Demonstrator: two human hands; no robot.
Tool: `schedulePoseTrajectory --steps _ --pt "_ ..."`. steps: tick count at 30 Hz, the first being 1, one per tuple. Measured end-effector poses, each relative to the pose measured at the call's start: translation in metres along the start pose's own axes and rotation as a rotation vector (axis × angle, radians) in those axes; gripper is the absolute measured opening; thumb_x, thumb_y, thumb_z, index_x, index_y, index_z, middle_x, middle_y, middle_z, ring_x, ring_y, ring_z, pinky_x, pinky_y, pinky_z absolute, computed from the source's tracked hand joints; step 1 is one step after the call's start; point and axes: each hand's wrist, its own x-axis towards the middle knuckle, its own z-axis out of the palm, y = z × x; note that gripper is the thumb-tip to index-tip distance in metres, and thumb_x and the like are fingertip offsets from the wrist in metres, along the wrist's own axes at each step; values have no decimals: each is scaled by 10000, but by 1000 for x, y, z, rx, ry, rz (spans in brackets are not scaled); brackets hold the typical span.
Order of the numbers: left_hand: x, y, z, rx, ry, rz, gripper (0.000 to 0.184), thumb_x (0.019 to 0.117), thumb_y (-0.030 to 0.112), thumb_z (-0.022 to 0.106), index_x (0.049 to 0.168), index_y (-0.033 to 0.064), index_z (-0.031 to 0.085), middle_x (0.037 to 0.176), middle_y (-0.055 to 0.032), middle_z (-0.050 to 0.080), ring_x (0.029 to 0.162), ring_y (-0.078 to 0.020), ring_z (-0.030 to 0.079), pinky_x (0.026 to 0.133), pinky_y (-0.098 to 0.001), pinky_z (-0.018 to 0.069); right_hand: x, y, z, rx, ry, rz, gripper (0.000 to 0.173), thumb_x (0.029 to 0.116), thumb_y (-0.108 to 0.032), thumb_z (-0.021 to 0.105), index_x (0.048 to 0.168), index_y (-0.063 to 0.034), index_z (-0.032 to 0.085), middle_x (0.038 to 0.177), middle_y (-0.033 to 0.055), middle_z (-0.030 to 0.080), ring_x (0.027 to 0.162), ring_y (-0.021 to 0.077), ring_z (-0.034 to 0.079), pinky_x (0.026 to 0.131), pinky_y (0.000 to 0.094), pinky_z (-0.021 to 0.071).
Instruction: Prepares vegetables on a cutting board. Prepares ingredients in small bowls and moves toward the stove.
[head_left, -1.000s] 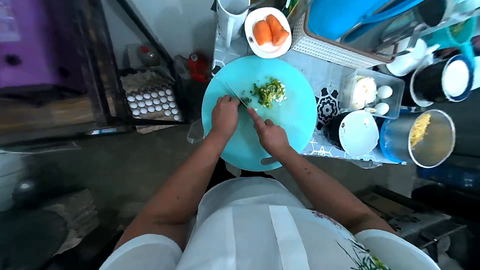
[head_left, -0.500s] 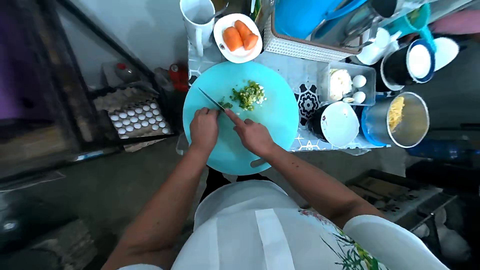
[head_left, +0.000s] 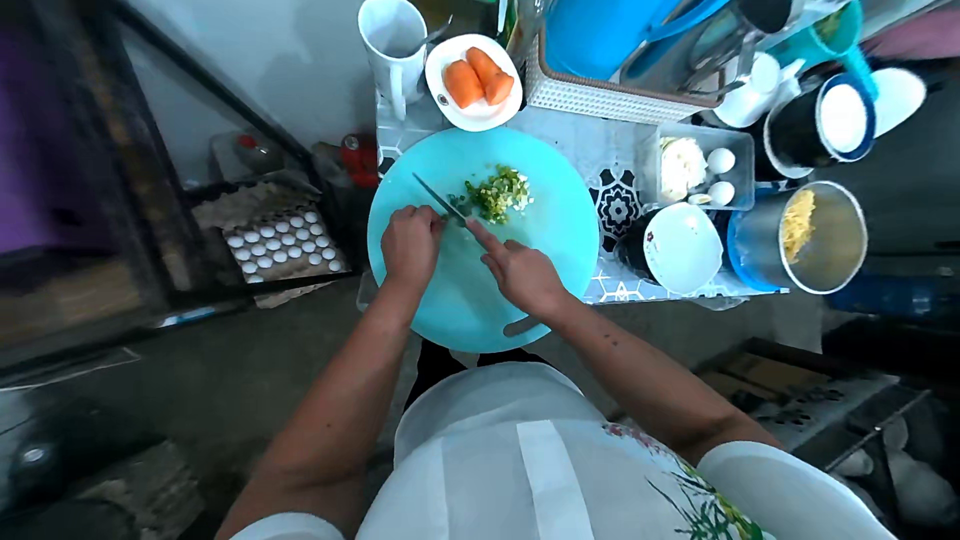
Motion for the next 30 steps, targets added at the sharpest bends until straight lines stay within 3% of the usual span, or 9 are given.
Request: schedulePoseTrajectory --steps 5,8,13,15,18,22,24,26,30 --pt "-15 -1 9 93 11 57 217 1031 55 549 1127 -49 714 1174 -271 666 1176 -454 620 949 -570 535 6 -1 28 -98 -49 31 660 1076 -181 494 1636 -409 230 994 212 656 671 357 670 588 492 559" --pt "-16 -2 7 73 24 26 222 1034 76 555 1131 -23 728 1155 -258 682 1153 -439 638 953 -562 533 10 -3 14 -18 -29 -1 575 1100 -294 483 1632 -362 276 930 175 672 712 357 675 602 515 558" --pt "-10 0 -1 72 -44 -45 199 1029 88 563 1080 -32 714 1104 -253 687 1110 -434 655 941 -573 531 1 -6 27 -108 -67 37 655 1083 -201 486 1630 -442 218 1013 206 643 656 340 659 574 484 552" --pt "-10 0 -1 58 -44 -48 204 1032 94 563 1081 -31 717 1105 -252 686 1114 -435 650 942 -579 528 5 -2 29 -56 -55 15 631 1086 -218 487 1629 -426 243 947 186 655 678 345 667 577 494 553" --pt "-11 1 -8 30 -53 -85 208 1028 140 593 1103 -8 718 1104 -233 695 1104 -421 659 929 -604 526 9 -1 5 253 -95 5 570 1096 -288 503 1628 -331 301 857 179 699 688 360 674 617 534 560" --pt "-19 1 -13 -16 -33 -62 210 1027 153 614 1106 -21 701 1097 -248 686 1086 -434 655 932 -618 515 -2 16 -4 831 -199 140 583 1111 -312 457 1644 -349 223 786 130 585 502 196 515 458 332 465" --pt "-32 2 -6 -31 61 66 267 1029 44 542 1265 2 662 1262 -268 622 1190 -477 588 974 -623 499 -12 20 -5 1116 -253 204 592 1120 -319 423 1644 -384 155 764 77 534 483 142 502 440 273 468" --pt "-43 11 6 37 138 231 503 973 -48 535 1452 102 565 1455 -261 488 1276 -511 500 1002 -643 467 -23 22 -7 1280 -261 251 585 1123 -307 413 1641 -378 151 753 58 531 477 128 503 441 258 477" --pt "-64 31 45 191 207 545 835 851 -120 657 1529 340 493 1611 -214 365 1408 -526 391 1092 -748 269 -40 30 -14 1462 -269 294 496 1129 -261 385 1598 -256 222 751 43 536 472 96 509 441 223 482"
